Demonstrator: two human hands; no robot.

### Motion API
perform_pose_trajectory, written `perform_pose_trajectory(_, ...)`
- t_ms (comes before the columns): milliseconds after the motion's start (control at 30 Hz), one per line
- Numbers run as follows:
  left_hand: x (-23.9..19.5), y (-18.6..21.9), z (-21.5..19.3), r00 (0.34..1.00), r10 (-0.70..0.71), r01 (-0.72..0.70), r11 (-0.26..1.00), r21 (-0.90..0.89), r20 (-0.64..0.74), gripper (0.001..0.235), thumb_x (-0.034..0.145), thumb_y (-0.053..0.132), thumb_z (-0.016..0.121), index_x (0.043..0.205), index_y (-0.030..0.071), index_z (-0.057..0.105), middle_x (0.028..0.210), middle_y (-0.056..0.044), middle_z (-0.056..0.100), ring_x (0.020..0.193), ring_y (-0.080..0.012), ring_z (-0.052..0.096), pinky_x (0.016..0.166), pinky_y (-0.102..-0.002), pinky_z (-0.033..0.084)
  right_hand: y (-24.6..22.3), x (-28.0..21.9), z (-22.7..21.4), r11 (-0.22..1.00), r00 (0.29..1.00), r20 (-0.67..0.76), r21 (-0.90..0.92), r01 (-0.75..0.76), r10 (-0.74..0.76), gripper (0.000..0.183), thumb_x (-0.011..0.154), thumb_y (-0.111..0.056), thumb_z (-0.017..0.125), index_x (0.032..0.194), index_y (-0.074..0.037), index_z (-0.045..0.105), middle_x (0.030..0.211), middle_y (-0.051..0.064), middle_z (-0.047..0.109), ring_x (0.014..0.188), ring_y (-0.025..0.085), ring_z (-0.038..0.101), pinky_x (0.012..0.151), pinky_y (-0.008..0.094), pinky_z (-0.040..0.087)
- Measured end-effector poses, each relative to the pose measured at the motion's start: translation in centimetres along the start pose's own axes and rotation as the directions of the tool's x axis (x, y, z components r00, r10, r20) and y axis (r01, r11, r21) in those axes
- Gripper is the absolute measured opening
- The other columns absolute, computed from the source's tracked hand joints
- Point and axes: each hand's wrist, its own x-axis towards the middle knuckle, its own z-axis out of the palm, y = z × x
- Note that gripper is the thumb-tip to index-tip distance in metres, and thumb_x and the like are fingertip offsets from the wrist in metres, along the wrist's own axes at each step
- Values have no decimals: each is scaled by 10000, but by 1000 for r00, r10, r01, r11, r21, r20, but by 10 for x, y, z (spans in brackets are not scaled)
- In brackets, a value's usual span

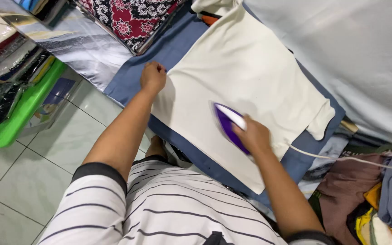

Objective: Iron the polo shirt on the ironing board.

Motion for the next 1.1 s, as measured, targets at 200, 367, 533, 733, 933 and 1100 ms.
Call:
perform_pose_trajectory(200, 7, 52, 13, 997, 46, -53, 991, 125, 61, 92, 899, 190, 693, 964, 139, 731, 1129, -109, 665, 1088, -338, 627, 928, -472, 501, 155, -84, 0, 956, 962, -32, -107, -272, 270, 473, 880, -551, 693, 1080, -122, 692, 858, 223, 743, 833, 434, 721, 732, 533, 559)
perform_pose_trajectory(367, 21, 85, 39, 991, 127, -131, 981, 144, 35, 191, 861, 251, 759, 1001, 127, 721, 1106, -115, 666, 1078, -347, 621, 917, -486, 482, 196, -94, 1, 925, 936, -48, -146, -351, 347, 459, 884, -548, 706, 1058, -123, 691, 837, 223, 739, 804, 436, 725, 725, 534, 561)
perform_pose_trajectory(533, 38, 100, 38, 991, 133, -131, 988, 81, -12, 209, 858, 269, 780, 969, 108, 704, 1022, -113, 714, 988, -338, 667, 851, -481, 507, 151, -66, -6, 943, 947, -49, -87, -320, 317, 478, 850, -552, 734, 1034, -115, 673, 807, 192, 741, 743, 392, 740, 670, 501, 572)
perform_pose_trajectory(733, 61, 79, 37, 994, 44, -35, 994, -99, 96, 199, 849, 255, 777, 936, 102, 686, 877, -109, 741, 833, -296, 713, 752, -435, 540, 32, 9, -21, 996, 986, -138, 1, -88, 88, 426, 879, -490, 733, 1051, -106, 662, 786, 164, 741, 716, 356, 728, 630, 463, 563)
perform_pose_trajectory(933, 70, 68, 36, 983, 81, -53, 985, -166, 164, 198, 852, 252, 766, 938, 97, 679, 844, -109, 734, 790, -278, 714, 731, -419, 539, -73, 101, -28, 996, 996, 10, -7, -84, 84, 420, 936, -472, 678, 1106, -91, 632, 828, 157, 749, 738, 346, 730, 640, 467, 556)
perform_pose_trajectory(1100, 68, 75, 30, 976, 23, 14, 986, -168, 217, 185, 865, 251, 753, 933, 97, 677, 848, -106, 733, 800, -279, 704, 742, -422, 525, -130, 181, -25, 987, 983, -96, -10, -157, 156, 433, 951, -454, 669, 1133, -67, 598, 862, 209, 739, 809, 404, 722, 711, 505, 550)
